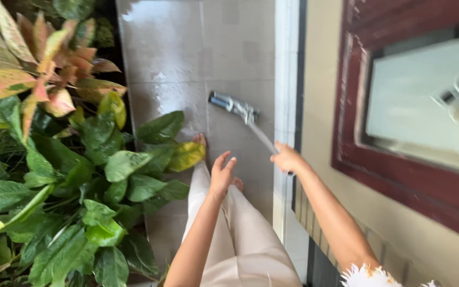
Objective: The person mops a tiled floor using a flat mop, moving back and forth to clean the surface. The person navigates around potted plants and a small stool while cleaning the area.
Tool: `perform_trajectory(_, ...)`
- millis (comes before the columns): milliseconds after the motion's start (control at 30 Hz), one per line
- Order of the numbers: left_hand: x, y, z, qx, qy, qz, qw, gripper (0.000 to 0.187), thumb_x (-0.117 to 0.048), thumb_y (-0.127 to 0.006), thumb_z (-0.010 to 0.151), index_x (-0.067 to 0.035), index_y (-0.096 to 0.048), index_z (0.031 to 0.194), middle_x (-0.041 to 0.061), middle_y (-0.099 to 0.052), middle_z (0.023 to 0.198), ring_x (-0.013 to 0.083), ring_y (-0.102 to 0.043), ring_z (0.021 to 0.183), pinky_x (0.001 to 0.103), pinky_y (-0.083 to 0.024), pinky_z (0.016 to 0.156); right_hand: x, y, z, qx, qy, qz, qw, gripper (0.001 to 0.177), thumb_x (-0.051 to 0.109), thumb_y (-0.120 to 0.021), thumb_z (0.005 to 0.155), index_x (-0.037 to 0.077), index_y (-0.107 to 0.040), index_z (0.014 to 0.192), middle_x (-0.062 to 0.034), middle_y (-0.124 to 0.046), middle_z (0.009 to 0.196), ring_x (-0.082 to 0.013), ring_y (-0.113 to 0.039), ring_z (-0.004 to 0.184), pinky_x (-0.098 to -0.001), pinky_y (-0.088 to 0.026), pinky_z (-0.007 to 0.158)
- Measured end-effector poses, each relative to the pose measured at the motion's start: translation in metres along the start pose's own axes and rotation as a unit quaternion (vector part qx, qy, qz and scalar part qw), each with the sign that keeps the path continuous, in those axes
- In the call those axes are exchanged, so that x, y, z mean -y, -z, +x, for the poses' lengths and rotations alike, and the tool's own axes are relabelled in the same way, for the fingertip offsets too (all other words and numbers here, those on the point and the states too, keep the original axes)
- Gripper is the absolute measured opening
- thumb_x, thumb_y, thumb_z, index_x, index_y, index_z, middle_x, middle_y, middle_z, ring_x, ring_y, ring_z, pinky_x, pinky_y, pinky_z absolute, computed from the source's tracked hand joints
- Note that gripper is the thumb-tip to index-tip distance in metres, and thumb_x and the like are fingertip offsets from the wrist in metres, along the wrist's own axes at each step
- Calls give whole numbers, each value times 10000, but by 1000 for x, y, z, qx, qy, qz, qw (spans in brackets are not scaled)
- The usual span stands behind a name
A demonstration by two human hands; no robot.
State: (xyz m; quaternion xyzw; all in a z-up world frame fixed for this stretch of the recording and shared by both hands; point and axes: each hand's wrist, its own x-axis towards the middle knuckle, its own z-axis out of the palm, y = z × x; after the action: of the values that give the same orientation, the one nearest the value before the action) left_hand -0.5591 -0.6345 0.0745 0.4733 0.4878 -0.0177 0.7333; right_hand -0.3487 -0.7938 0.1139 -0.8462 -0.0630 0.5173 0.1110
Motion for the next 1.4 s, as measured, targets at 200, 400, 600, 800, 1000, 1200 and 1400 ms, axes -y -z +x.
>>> perform_trajectory(200, -67, 39, 69, -23, -66, 29, 997, 466, -276, -696, 928, -77, -637, 1345, 138, -592, 1437, 279, -501, 1386, 382, -379, 1146, 204, 69, 121, -66, 88, -21, 994, 574, 169, -605, 935, 62, -484, 1486, -166, -686, 716, -255, -648, 524, -434, -521, 507)
perform_trajectory(400, -120, 78, 138, -51, -56, 62, 995, 466, -260, -695, 904, -93, -638, 1335, 140, -592, 1415, 283, -512, 1351, 379, -407, 1094, 356, 79, 292, -181, 110, -155, 965, 638, 216, -574, 953, 182, -346, 1549, -182, -641, 1312, -376, -630, 1150, -517, -517, 926)
perform_trajectory(600, -94, 102, 168, -67, -111, 62, 990, 430, -226, -701, 928, -33, -652, 1310, 190, -592, 1428, 301, -491, 1398, 378, -343, 1160, 376, 46, 333, -132, 35, -256, 957, 866, 77, -533, 929, 259, -108, 1660, -234, -652, 1280, -403, -637, 1187, -513, -511, 999)
perform_trajectory(800, -73, 98, 138, -54, -35, 50, 997, 451, -233, -704, 906, -48, -654, 1314, 161, -632, 1378, 268, -553, 1317, 362, -388, 1121, 271, -10, 248, -118, 69, -269, 953, 890, 46, -519, 946, 233, -39, 1672, -291, -664, 1200, -447, -677, 1093, -566, -528, 952)
perform_trajectory(1000, -27, 85, 91, -55, -47, 24, 997, 444, -245, -708, 910, -59, -670, 1311, 140, -668, 1349, 251, -581, 1294, 354, -407, 1111, 121, -120, 83, -8, 9, -235, 972, 991, 31, -568, 892, 214, 42, 1650, -294, -664, 1207, -450, -657, 1138, -542, -512, 999)
perform_trajectory(1200, 32, 81, 17, -62, 5, -19, 998, 472, -251, -674, 952, -76, -620, 1387, 117, -591, 1408, 230, -499, 1348, 357, -386, 1107, -32, -224, -56, 118, -60, -237, 963, 1010, 22, -508, 900, 207, 131, 1660, -300, -658, 1241, -429, -676, 1145, -513, -530, 1011)
perform_trajectory(1400, 59, 76, -33, -44, 11, -101, 994, 479, -247, -683, 950, -52, -615, 1383, 117, -584, 1414, 231, -486, 1369, 362, -401, 1105, -82, -208, -60, 106, 8, -109, 988, 1015, 32, -640, 777, 233, -137, 1636, -249, -633, 961, -309, -601, 786, -411, -494, 669)
